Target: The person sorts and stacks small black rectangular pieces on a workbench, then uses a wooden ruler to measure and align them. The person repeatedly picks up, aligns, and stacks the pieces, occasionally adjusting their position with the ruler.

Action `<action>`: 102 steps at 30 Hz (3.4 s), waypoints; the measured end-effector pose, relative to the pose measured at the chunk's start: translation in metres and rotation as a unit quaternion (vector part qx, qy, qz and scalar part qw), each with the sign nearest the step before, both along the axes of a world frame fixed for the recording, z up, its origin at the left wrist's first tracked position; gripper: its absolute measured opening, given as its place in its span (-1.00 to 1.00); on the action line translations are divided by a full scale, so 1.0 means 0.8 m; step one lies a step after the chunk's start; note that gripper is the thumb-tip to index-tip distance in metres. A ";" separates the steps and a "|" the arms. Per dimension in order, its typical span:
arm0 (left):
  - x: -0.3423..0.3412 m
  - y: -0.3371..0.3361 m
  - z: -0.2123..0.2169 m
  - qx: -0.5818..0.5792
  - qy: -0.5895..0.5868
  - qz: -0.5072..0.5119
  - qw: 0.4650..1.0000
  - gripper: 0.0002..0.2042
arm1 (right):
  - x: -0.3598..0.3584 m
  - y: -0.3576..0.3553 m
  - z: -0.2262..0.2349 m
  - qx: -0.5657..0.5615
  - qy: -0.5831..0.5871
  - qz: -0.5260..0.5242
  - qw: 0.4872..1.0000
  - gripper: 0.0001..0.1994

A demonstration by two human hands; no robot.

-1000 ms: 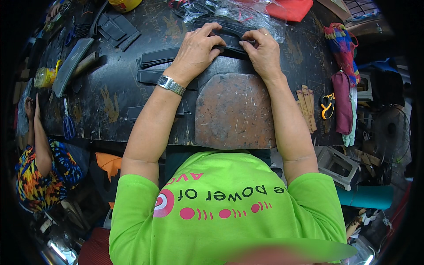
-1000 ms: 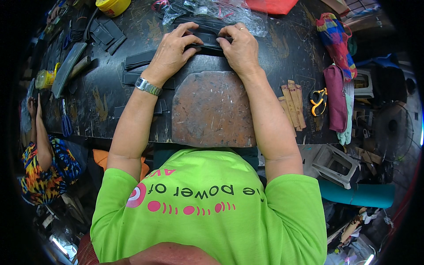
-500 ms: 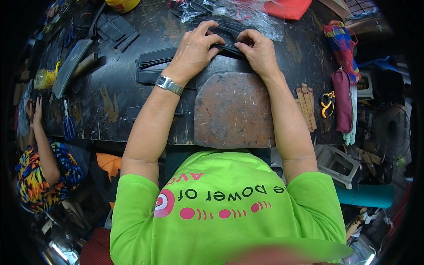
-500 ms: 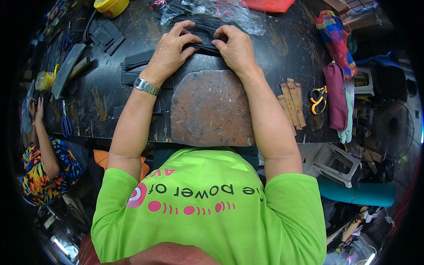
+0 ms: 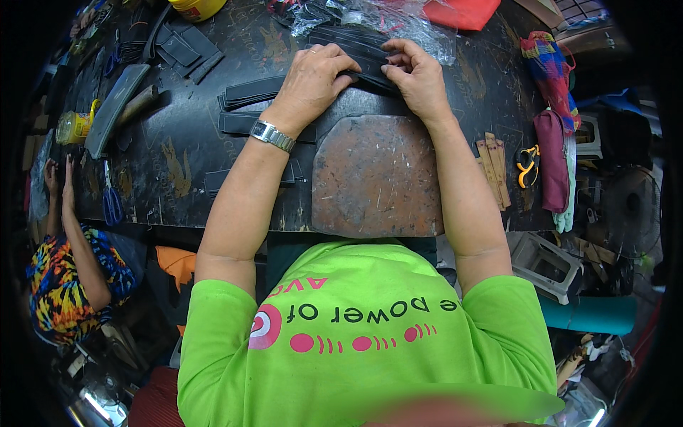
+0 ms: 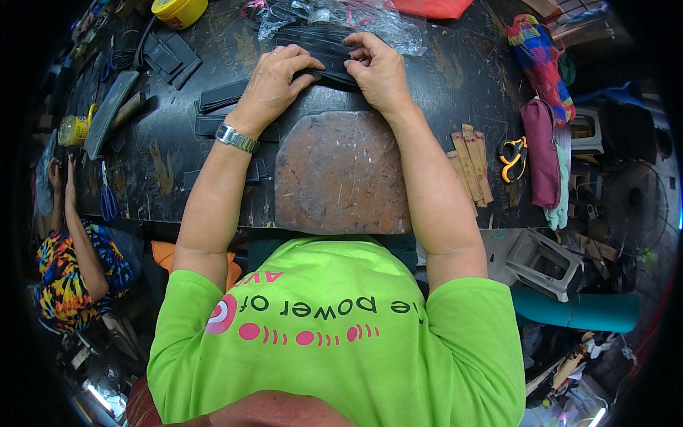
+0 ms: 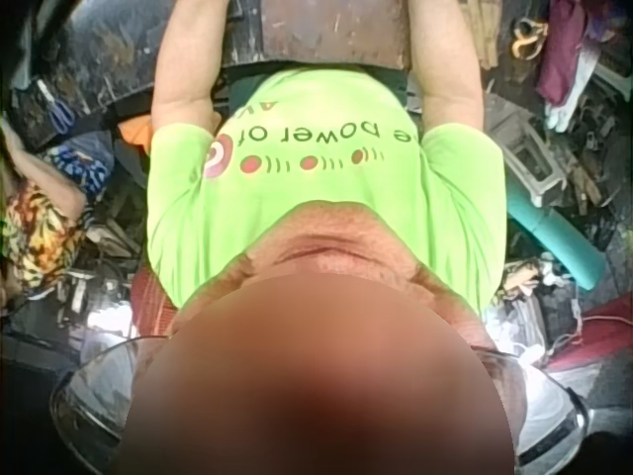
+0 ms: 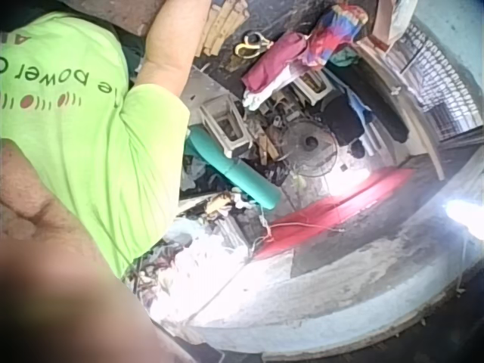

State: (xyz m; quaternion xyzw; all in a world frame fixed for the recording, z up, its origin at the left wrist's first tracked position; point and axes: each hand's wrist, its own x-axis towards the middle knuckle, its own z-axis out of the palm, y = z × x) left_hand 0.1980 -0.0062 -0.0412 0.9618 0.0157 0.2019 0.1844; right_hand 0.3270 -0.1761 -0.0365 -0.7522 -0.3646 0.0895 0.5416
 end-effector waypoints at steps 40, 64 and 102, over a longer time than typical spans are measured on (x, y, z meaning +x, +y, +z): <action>0.001 0.000 0.004 -0.042 -0.032 -0.040 0.998 -0.84 | -0.001 -0.015 0.020 -0.127 -0.036 0.034 0.991 -0.76; 0.001 -0.002 0.003 -0.070 -0.023 -0.023 0.997 -0.61 | -0.007 -0.021 0.020 -0.160 -0.066 0.053 0.983 -0.71; 0.001 0.000 -0.009 -0.006 -0.006 -0.033 0.999 -0.69 | 0.104 -0.125 0.035 -0.081 0.304 -0.127 0.941 -0.89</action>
